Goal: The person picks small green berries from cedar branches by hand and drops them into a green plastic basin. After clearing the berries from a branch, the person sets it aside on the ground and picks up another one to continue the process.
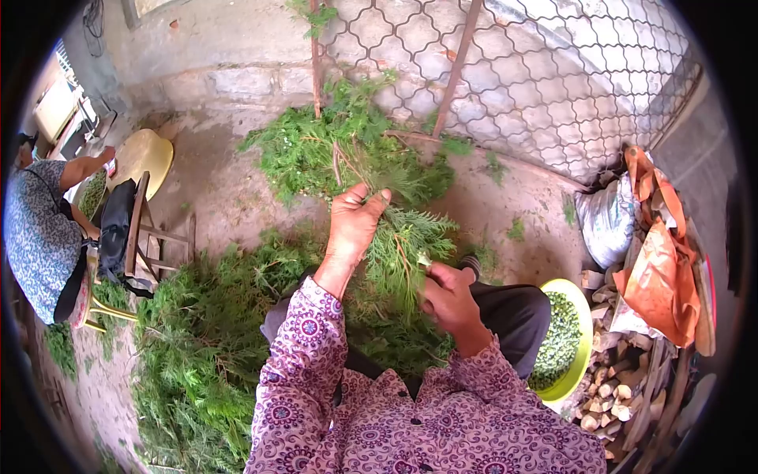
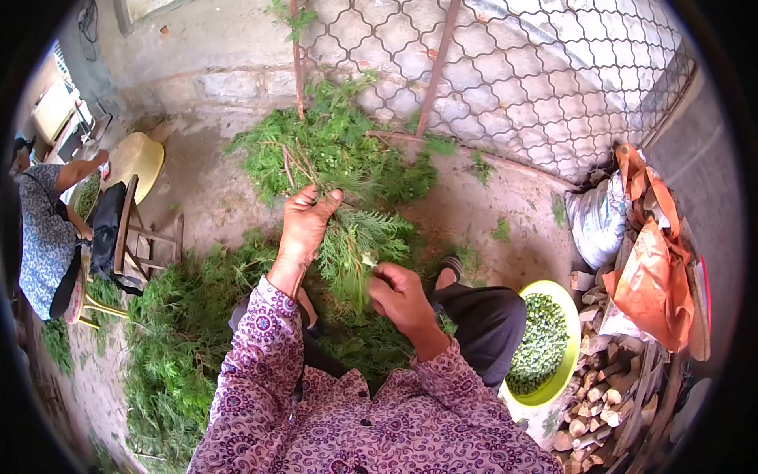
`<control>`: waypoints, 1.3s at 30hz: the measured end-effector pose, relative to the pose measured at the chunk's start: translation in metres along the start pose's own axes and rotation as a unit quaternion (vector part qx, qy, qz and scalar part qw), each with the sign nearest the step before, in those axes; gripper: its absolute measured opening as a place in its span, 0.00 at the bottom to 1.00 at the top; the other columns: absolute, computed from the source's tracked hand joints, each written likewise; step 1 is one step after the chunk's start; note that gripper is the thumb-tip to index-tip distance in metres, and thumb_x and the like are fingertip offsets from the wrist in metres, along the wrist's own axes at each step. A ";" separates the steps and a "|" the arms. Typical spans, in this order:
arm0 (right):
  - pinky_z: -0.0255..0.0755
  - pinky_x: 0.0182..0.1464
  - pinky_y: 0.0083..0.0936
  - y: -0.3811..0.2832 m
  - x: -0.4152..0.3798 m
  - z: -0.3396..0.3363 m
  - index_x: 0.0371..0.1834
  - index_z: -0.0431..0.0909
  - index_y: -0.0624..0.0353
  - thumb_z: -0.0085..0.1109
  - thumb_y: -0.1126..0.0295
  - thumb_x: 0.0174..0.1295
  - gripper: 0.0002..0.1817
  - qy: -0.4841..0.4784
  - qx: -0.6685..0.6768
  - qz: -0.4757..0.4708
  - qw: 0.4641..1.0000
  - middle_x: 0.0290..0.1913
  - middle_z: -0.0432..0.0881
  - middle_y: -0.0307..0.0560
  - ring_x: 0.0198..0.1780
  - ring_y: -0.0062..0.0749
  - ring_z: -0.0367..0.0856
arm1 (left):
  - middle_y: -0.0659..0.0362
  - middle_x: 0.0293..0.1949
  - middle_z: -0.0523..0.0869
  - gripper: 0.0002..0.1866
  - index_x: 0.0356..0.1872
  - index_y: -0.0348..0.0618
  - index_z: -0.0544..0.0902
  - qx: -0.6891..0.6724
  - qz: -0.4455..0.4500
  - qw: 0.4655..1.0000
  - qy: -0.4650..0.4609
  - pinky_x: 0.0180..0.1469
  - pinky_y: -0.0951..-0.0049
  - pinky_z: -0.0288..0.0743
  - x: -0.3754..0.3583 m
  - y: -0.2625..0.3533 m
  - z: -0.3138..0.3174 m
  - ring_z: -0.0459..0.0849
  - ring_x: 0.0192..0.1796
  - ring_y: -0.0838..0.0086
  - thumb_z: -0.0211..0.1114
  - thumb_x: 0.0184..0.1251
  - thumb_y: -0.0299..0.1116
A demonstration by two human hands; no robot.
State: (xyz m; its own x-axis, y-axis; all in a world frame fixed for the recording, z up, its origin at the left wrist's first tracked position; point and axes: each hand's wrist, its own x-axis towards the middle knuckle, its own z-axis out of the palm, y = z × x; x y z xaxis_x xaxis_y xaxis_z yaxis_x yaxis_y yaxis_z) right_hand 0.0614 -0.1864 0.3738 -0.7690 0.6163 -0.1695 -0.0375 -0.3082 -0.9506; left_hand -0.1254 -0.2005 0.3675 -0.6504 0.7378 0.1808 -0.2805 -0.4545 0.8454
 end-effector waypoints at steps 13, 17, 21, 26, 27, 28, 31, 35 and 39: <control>0.53 0.18 0.10 -0.018 -0.007 -0.030 0.41 0.67 0.60 0.47 0.71 0.61 0.08 -0.011 0.232 -0.026 0.972 0.34 0.72 0.45 0.20 0.15 0.61 | 0.65 0.32 0.81 0.08 0.37 0.34 0.79 0.128 0.026 0.991 -0.008 0.36 0.84 0.67 0.003 -0.009 -0.010 0.72 0.33 0.87 0.56 0.56 0.20; 0.53 0.18 0.10 -0.014 0.001 -0.018 0.43 0.67 0.61 0.52 0.71 0.59 0.11 0.015 0.026 -0.072 0.997 0.33 0.70 0.41 0.19 0.14 0.61 | 0.67 0.27 0.80 0.08 0.36 0.36 0.80 0.194 0.039 0.980 -0.018 0.31 0.84 0.67 0.003 -0.020 -0.009 0.71 0.28 0.88 0.58 0.56 0.21; 0.53 0.18 0.10 -0.015 0.005 -0.009 0.45 0.67 0.62 0.52 0.69 0.60 0.13 0.037 -0.053 -0.083 0.994 0.30 0.68 0.36 0.19 0.12 0.62 | 0.67 0.24 0.79 0.08 0.37 0.36 0.79 0.191 0.035 0.981 -0.016 0.29 0.83 0.66 0.003 -0.022 -0.003 0.69 0.26 0.88 0.59 0.55 0.23; 0.52 0.17 0.11 -0.016 0.007 -0.011 0.45 0.67 0.59 0.49 0.65 0.62 0.13 0.047 0.002 -0.011 0.999 0.26 0.65 0.32 0.17 0.13 0.59 | 0.66 0.24 0.79 0.08 0.37 0.36 0.79 0.192 0.015 0.981 -0.029 0.29 0.84 0.67 0.003 -0.025 -0.003 0.69 0.27 0.88 0.59 0.56 0.24; 0.52 0.17 0.11 -0.015 0.007 -0.013 0.46 0.67 0.57 0.49 0.64 0.62 0.12 0.027 0.033 0.023 0.999 0.26 0.64 0.30 0.17 0.13 0.58 | 0.66 0.24 0.79 0.08 0.37 0.36 0.79 0.192 0.015 0.981 -0.029 0.29 0.84 0.67 0.003 -0.024 -0.002 0.69 0.27 0.88 0.59 0.56 0.24; 0.52 0.17 0.11 -0.013 0.007 -0.013 0.46 0.67 0.57 0.49 0.64 0.62 0.12 0.027 0.033 0.022 0.999 0.26 0.64 0.30 0.17 0.13 0.58 | 0.66 0.25 0.80 0.09 0.38 0.36 0.79 0.190 0.019 0.981 -0.029 0.30 0.84 0.67 0.002 -0.022 0.001 0.70 0.27 0.88 0.58 0.56 0.24; 0.51 0.17 0.11 -0.008 0.007 -0.010 0.40 0.68 0.58 0.49 0.64 0.63 0.10 0.036 0.106 0.045 0.993 0.24 0.64 0.30 0.16 0.12 0.59 | 0.66 0.26 0.80 0.09 0.39 0.36 0.79 0.182 0.016 0.982 -0.037 0.31 0.84 0.68 -0.001 -0.021 0.002 0.70 0.28 0.88 0.58 0.56 0.23; 0.51 0.16 0.11 -0.007 0.009 -0.007 0.38 0.69 0.58 0.51 0.66 0.62 0.08 0.044 0.125 0.045 0.990 0.23 0.65 0.30 0.16 0.12 0.59 | 0.65 0.28 0.81 0.09 0.39 0.35 0.79 0.181 0.017 0.982 -0.040 0.33 0.84 0.68 -0.003 -0.017 0.007 0.71 0.29 0.88 0.58 0.56 0.23; 0.50 0.15 0.12 -0.004 0.012 -0.010 0.33 0.71 0.57 0.52 0.70 0.59 0.04 0.060 0.131 0.024 0.989 0.22 0.66 0.30 0.15 0.12 0.59 | 0.65 0.29 0.81 0.11 0.41 0.36 0.79 0.189 0.011 0.981 -0.038 0.34 0.84 0.68 -0.002 -0.016 0.005 0.71 0.30 0.88 0.58 0.56 0.22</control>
State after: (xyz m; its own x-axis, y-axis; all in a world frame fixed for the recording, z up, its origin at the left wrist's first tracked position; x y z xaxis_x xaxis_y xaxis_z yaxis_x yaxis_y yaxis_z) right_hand 0.0584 -0.1703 0.3731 -0.6936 0.6728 -0.2574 -0.1792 -0.5071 -0.8430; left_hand -0.1163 -0.1926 0.3559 -0.5954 0.7713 0.2251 0.0233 -0.2634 0.9644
